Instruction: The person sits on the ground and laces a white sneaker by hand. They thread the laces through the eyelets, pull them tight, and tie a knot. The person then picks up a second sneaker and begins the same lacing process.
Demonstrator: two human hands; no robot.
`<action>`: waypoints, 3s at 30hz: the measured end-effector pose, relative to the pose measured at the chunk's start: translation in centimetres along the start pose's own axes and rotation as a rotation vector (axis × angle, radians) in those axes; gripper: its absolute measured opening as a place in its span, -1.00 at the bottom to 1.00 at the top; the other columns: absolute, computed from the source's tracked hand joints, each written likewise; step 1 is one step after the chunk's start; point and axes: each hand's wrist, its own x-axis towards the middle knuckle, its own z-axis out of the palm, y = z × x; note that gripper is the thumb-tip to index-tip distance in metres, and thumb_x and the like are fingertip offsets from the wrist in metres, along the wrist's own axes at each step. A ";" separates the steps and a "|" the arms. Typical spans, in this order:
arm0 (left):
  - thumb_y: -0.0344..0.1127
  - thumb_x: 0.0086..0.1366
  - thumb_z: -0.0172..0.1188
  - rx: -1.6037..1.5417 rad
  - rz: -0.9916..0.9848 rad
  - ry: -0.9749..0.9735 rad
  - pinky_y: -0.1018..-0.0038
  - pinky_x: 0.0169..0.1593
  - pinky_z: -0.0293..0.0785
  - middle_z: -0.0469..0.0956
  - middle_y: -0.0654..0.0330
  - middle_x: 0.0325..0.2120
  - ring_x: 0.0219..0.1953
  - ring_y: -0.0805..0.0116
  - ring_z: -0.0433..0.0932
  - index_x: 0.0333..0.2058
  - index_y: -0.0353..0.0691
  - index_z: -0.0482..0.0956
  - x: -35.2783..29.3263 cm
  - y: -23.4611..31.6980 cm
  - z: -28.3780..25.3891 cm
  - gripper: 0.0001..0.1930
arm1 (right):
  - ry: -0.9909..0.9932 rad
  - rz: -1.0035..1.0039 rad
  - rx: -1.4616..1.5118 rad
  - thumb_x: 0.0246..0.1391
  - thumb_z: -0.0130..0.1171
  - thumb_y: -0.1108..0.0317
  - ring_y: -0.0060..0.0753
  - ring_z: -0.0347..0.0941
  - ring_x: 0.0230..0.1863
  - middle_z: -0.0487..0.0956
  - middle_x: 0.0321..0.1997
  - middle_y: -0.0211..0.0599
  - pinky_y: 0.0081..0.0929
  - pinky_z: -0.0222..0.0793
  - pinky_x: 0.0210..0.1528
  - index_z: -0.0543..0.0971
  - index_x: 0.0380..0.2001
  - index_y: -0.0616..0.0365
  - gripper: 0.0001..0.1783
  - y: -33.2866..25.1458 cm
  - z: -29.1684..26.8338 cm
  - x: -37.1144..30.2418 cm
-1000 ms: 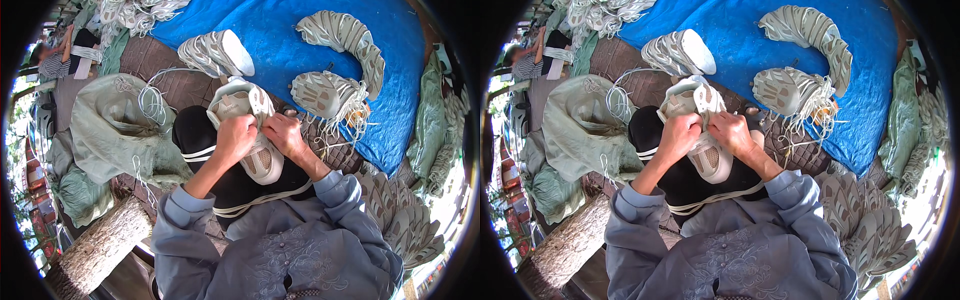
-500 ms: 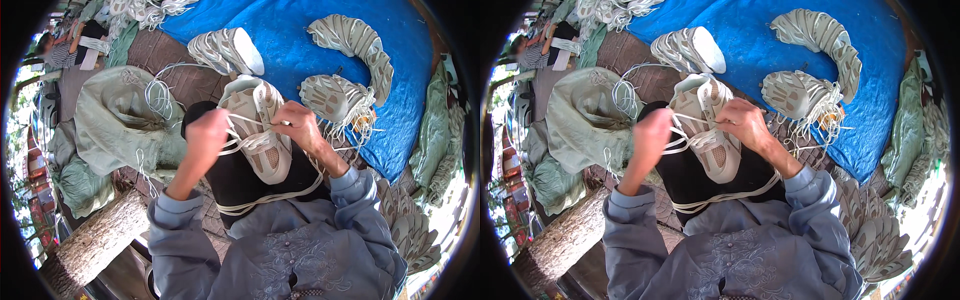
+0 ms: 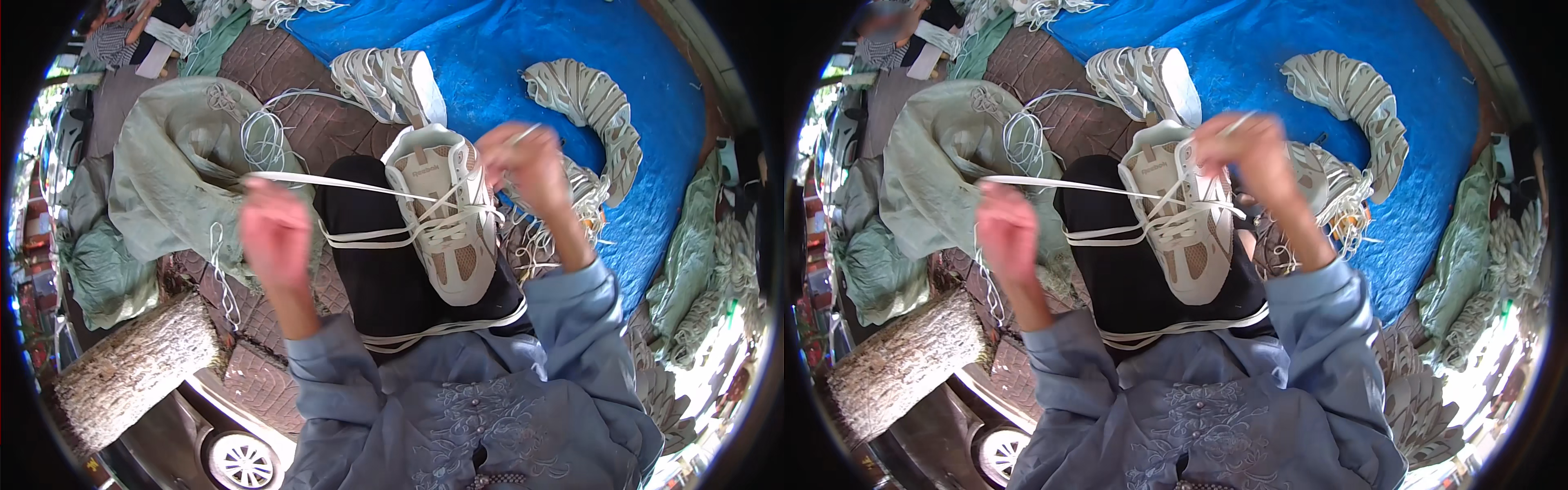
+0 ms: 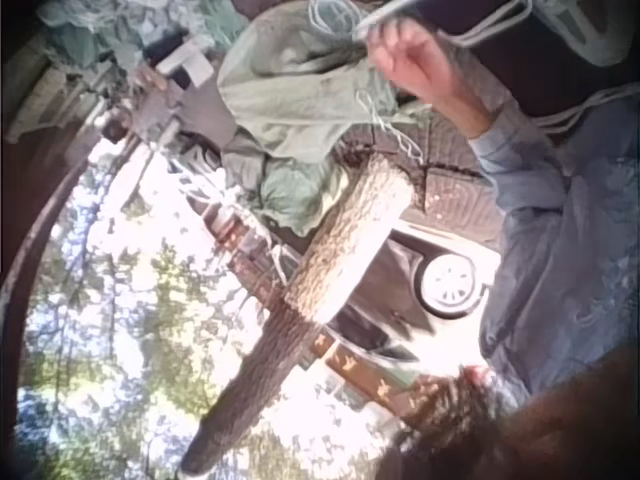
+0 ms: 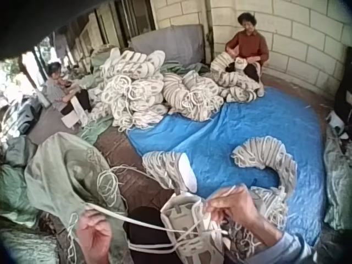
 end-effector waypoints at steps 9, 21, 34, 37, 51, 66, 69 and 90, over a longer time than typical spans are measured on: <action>-0.47 0.17 -0.04 0.736 0.325 0.643 0.31 -0.09 0.39 0.50 0.01 -0.31 -0.21 0.17 0.48 -0.31 -0.38 0.41 3.9 24.6 -12.7 -0.87 | 0.402 -0.070 0.335 -0.03 0.06 0.42 -0.60 0.31 -0.57 0.45 -0.51 -0.36 -0.78 0.18 -0.54 0.39 -0.16 0.41 -0.65 1.2 -34.9 6.5; -0.40 -0.15 0.16 2.490 0.516 -0.657 0.41 -0.45 0.23 0.26 0.25 -0.64 -0.51 0.29 0.30 -0.60 -0.18 0.37 -4.0 -9.6 -1.7 -0.87 | -0.322 -0.123 -0.517 -0.29 0.19 0.58 -0.61 0.34 -0.50 0.50 -0.48 -0.42 -0.65 0.26 -0.47 0.54 -0.45 0.19 -0.80 -0.6 -2.0 0.9; -0.49 -0.28 0.16 2.382 0.759 -0.497 0.52 -0.58 0.25 0.28 0.26 -0.70 -0.62 0.39 0.37 -0.63 -0.18 0.36 -2.0 -8.9 -1.7 -0.83 | -0.450 -0.534 -0.969 -0.44 0.07 0.56 -0.35 0.42 -0.63 0.43 -0.64 -0.30 -0.42 0.33 -0.58 0.46 -0.66 0.15 -0.88 3.9 2.5 -0.5; -0.49 -0.28 0.18 2.342 0.892 -0.591 0.51 -0.59 0.24 0.26 0.29 -0.71 -0.63 0.39 0.33 -0.61 -0.17 0.38 -1.5 -9.0 -0.8 -0.82 | -0.415 -0.056 -0.558 -0.45 0.11 0.55 -0.55 0.36 -0.65 0.45 -0.62 -0.34 -0.55 0.23 -0.62 0.50 -0.67 0.15 -0.89 2.7 2.3 -0.4; -0.46 -0.20 0.12 2.545 0.659 -0.488 0.40 -0.44 0.21 0.31 0.27 -0.64 -0.50 0.33 0.32 -0.59 -0.18 0.41 -3.6 -9.8 -3.0 -0.89 | -0.139 0.214 0.976 -0.23 -0.02 0.65 -0.77 -0.08 -0.83 0.27 -0.71 -0.43 -0.71 -0.22 -0.77 0.45 -0.50 0.25 -0.86 3.0 -10.9 1.0; -0.45 -0.16 0.08 2.520 0.569 -1.005 0.41 -0.17 0.28 0.40 0.20 -0.47 -0.24 0.30 0.36 -0.52 -0.27 0.43 -0.1 -10.1 -0.5 -0.87 | -0.536 -0.846 -1.258 -0.49 0.10 0.39 -0.45 0.34 -0.46 0.41 -0.54 -0.42 -0.51 0.27 -0.47 0.50 -0.50 0.16 -0.71 2.6 2.2 -2.2; -0.47 -0.18 0.09 2.471 0.579 -0.967 0.41 -0.26 0.30 0.38 0.22 -0.58 -0.35 0.30 0.37 -0.59 -0.24 0.37 0.4 -9.9 -0.8 -0.90 | -0.469 -0.978 -1.366 -0.49 0.06 0.36 -0.52 0.30 -0.53 0.34 -0.62 -0.46 -0.56 0.20 -0.54 0.48 -0.55 0.16 -0.74 2.8 2.2 -2.4; -0.39 -0.18 0.07 2.901 0.942 -0.779 0.40 -0.34 0.29 0.25 0.24 -0.68 -0.46 0.27 0.33 -0.59 -0.21 0.39 1.4 3.2 -1.1 -0.90 | 0.139 0.205 -0.680 -0.42 0.08 0.63 -0.51 0.39 -0.55 0.50 -0.51 -0.34 -0.58 0.34 -0.45 0.49 -0.19 0.09 -0.46 7.1 -2.9 -4.2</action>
